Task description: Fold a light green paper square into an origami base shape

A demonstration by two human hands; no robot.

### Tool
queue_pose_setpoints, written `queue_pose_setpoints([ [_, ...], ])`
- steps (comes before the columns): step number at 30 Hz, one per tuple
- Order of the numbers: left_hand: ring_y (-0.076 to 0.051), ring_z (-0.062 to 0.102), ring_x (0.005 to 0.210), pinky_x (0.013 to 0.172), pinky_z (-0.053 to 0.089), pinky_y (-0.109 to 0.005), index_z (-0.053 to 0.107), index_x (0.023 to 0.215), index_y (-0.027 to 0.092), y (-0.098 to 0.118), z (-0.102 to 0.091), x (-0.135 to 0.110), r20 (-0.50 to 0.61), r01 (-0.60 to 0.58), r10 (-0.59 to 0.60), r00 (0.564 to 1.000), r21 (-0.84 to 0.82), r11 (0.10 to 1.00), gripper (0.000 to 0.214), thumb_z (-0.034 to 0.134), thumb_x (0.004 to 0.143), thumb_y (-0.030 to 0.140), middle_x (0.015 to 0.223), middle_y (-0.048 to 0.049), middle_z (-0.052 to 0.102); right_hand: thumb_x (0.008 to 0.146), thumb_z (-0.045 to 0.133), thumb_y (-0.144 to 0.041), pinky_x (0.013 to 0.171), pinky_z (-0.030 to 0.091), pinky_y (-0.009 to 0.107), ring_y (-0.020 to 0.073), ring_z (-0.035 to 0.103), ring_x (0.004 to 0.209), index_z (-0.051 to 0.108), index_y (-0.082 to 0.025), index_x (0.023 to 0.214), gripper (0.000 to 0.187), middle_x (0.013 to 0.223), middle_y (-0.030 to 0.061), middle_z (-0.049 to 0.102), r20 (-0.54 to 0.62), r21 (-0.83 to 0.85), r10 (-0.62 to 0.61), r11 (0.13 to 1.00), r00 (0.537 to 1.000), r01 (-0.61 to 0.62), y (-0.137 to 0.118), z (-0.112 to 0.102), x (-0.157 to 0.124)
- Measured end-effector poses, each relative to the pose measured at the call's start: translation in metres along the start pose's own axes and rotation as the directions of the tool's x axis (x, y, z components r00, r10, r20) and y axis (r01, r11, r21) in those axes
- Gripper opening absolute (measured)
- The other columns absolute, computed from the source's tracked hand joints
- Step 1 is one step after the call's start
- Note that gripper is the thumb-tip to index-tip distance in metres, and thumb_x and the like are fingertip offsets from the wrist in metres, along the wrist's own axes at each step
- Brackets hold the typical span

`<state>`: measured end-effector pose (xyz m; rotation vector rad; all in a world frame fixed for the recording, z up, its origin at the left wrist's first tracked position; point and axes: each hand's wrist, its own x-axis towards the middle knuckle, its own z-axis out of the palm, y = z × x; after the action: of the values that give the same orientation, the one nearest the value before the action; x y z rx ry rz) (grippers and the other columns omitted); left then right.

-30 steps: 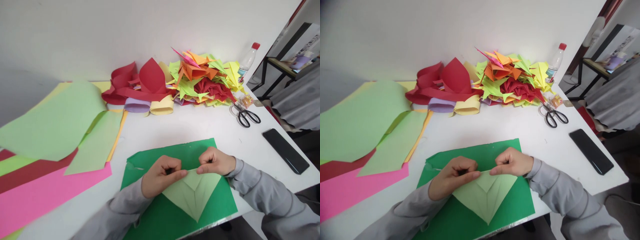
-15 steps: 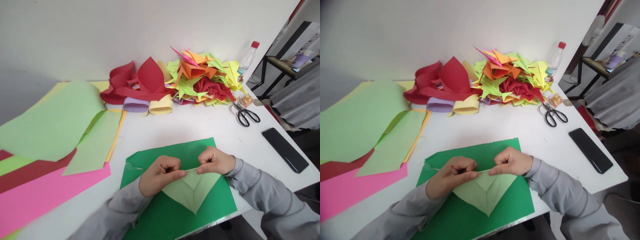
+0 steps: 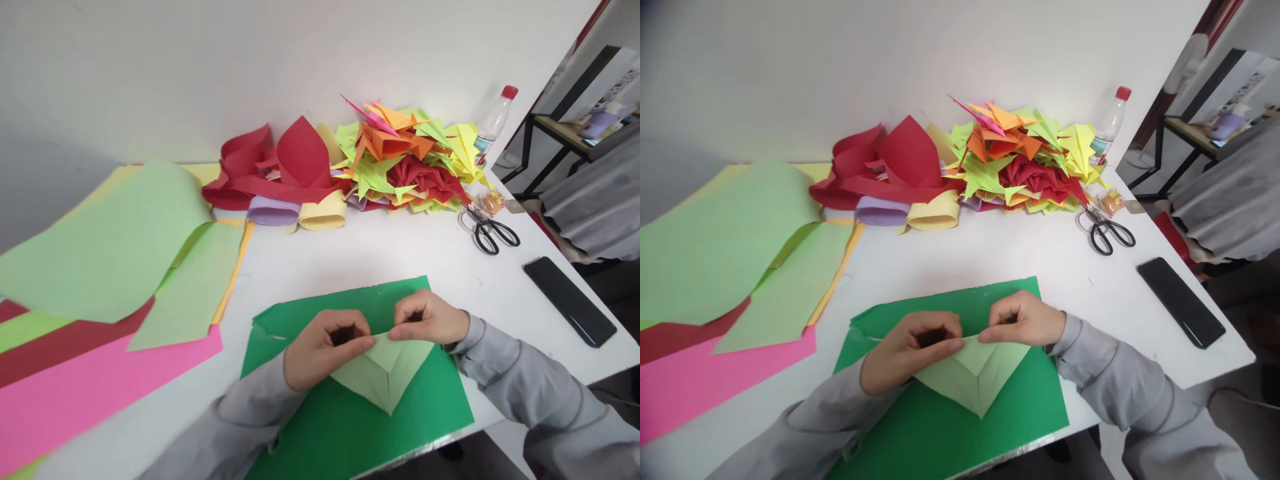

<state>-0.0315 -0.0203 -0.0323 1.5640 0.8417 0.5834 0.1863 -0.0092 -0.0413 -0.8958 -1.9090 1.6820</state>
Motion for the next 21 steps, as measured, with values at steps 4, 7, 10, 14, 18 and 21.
queue_pose_setpoints([
  [4, -0.009, 0.036, 0.051, 0.048, 0.028, -0.022, 0.059, 0.067, 0.014, 0.002, 0.004, 0.001, 0.076, -0.018, 0.010, 0.997, 0.101, 0.995, 0.029, 0.051, 0.082, 0.037, 0.054, 0.0030, 0.044, 0.081, 0.061, -0.039, 0.046, 0.031, 0.019, 0.0057, 0.037, 0.049, 0.058, -0.013, 0.073, 0.027, 0.056, -0.0046, 0.049, 0.006, -0.052, -0.017, 0.999, 1.000, 0.018, -0.003, 0.006, 0.000],
  [7, -0.009, 0.036, 0.051, 0.049, 0.029, -0.021, 0.061, 0.068, 0.014, 0.002, 0.007, 0.001, 0.085, -0.016, 0.004, 0.996, 0.148, 0.989, 0.027, 0.048, 0.082, 0.033, 0.055, 0.0028, 0.045, 0.081, 0.057, -0.029, 0.048, 0.034, 0.019, 0.0062, 0.042, 0.051, 0.058, -0.014, 0.075, 0.016, 0.060, -0.0031, 0.053, -0.002, -0.130, -0.056, 0.990, 0.998, 0.055, -0.007, 0.009, 0.000],
  [10, -0.010, 0.038, 0.052, 0.051, 0.031, -0.021, 0.061, 0.066, 0.014, 0.001, 0.010, 0.001, 0.066, -0.027, 0.017, 0.998, 0.168, 0.985, 0.026, 0.047, 0.081, 0.030, 0.056, 0.0027, 0.047, 0.080, 0.054, -0.023, 0.049, 0.035, 0.018, 0.0070, 0.045, 0.053, 0.058, -0.015, 0.076, 0.010, 0.060, -0.0030, 0.054, 0.002, -0.238, -0.087, 0.968, 0.996, 0.085, -0.008, 0.011, -0.001],
  [14, -0.010, 0.041, 0.053, 0.052, 0.033, -0.021, 0.060, 0.064, 0.014, -0.001, 0.012, 0.001, 0.042, -0.028, 0.021, 0.999, 0.172, 0.985, 0.026, 0.047, 0.080, 0.029, 0.056, 0.0021, 0.048, 0.079, 0.052, -0.017, 0.048, 0.032, 0.019, 0.0064, 0.040, 0.048, 0.059, -0.016, 0.073, 0.010, 0.055, -0.0056, 0.047, 0.048, -0.398, -0.132, 0.906, 0.990, 0.141, -0.005, 0.012, -0.001],
  [18, -0.010, 0.039, 0.052, 0.052, 0.032, -0.021, 0.059, 0.060, 0.014, 0.000, 0.013, 0.002, 0.050, -0.028, 0.021, 0.999, 0.162, 0.986, 0.026, 0.046, 0.077, 0.029, 0.054, 0.0025, 0.046, 0.074, 0.051, -0.012, 0.048, 0.032, 0.017, 0.0054, 0.036, 0.046, 0.055, -0.016, 0.066, 0.009, 0.052, -0.0070, 0.042, 0.055, -0.327, -0.146, 0.932, 0.988, 0.156, -0.003, 0.015, 0.000],
  [21, -0.009, 0.037, 0.051, 0.050, 0.030, -0.021, 0.059, 0.059, 0.014, 0.002, 0.014, 0.003, 0.043, 0.002, -0.008, 0.999, 0.130, 0.992, 0.026, 0.047, 0.075, 0.030, 0.052, 0.0029, 0.044, 0.073, 0.051, -0.012, 0.047, 0.031, 0.017, 0.0053, 0.033, 0.046, 0.053, -0.016, 0.063, 0.010, 0.050, -0.0077, 0.039, 0.037, -0.226, -0.138, 0.964, 0.990, 0.142, -0.003, 0.016, 0.001],
])
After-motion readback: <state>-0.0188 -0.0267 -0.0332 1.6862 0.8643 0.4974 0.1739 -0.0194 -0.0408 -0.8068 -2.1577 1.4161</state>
